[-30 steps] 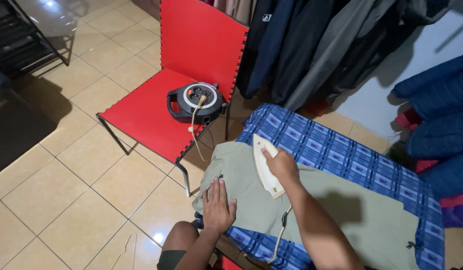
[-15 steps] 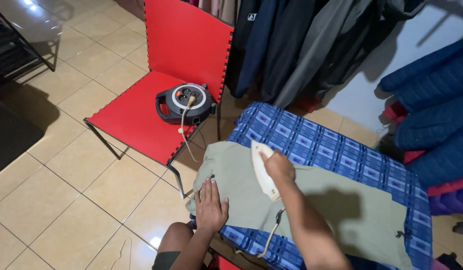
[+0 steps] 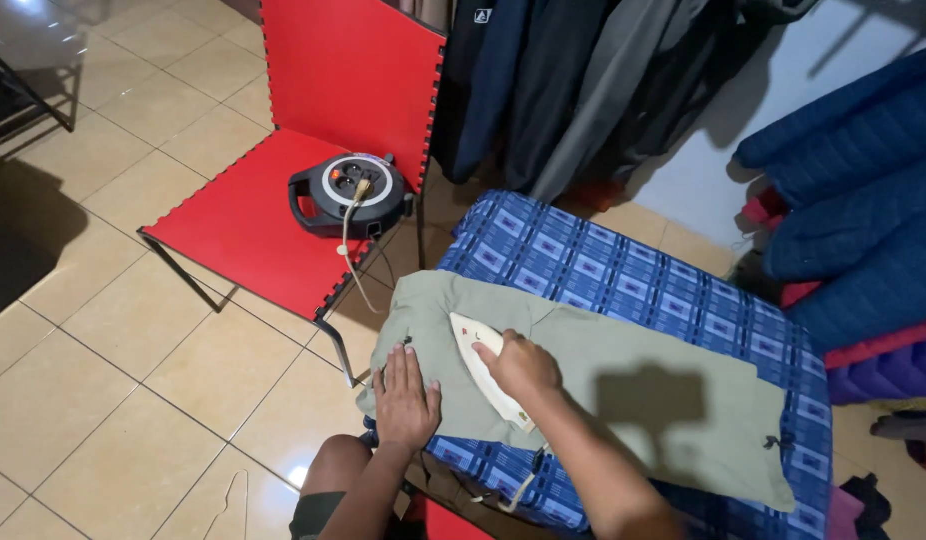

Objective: Ironing a pair of beige pants on a surface covered with a blue patterned cloth.

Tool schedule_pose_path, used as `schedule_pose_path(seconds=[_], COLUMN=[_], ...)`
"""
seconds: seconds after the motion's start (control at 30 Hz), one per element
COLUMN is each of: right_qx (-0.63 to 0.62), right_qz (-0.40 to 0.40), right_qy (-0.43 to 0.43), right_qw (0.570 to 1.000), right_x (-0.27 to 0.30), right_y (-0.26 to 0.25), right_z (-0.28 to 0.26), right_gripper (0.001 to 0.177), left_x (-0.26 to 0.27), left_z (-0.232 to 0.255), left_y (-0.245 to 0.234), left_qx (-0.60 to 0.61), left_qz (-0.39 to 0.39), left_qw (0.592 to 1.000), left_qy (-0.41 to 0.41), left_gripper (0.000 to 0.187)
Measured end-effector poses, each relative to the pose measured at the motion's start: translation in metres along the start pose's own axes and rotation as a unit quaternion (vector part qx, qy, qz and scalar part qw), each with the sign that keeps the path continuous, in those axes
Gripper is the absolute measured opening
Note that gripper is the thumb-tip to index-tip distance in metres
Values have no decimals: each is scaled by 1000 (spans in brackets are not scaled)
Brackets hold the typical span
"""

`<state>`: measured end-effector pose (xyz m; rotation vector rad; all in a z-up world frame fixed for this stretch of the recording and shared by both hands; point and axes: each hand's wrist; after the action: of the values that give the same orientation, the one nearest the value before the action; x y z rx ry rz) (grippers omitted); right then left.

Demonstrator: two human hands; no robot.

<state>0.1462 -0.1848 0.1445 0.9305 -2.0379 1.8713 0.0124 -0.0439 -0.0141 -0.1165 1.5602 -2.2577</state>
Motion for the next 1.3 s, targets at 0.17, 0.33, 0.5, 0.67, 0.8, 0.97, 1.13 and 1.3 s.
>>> schedule_pose_path(seconds=[0.17,0.33,0.5,0.67,0.8,0.97,1.13,1.3], right_qx=[-75,-135,-43,20,-116,-54,9,-95], right_qz=[10,8,19,-36,6,2,-23,15], right_qy=[60,120,-15,-51,61,-17,-52,62], right_qw=[995,984,999,998,991,998,998,993], right_x=[-20,-24,-24,-12,-31,-35,-27,-41], right_y=[-30,-54,-37,-48,-57,-47,-47,-50], right_z=[10,6,22,-2,-6,11,7,-1], right_gripper=[69,68,77,75,79,76,73,76], left_x=[0,0,-1,0,0,-2,-1,0], left_z=[1,0,0,2,1,2,1,2], left_y=[-1,-1,-1,-6,-2,-6,-3,-3], left_qx=[-2,13,8,7,-6,-5,-3,-17], left_qz=[-37,-16,-7,9,-10,-6,-1,-9], left_qw=[999,1000,1000,1000,1000,1000,1000,1000], left_qy=[-6,-4,2,5,3,4,3,-4], left_gripper=[73,72,73,71,72,71,72,72])
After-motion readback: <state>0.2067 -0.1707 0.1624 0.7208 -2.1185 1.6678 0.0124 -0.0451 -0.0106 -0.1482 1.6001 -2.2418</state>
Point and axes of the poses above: each hand's wrist, its own x-axis away from the middle knuckle, its own y-axis out of the palm, z = x × y, and after that the axes turned 12 degrees about -z, right-handed
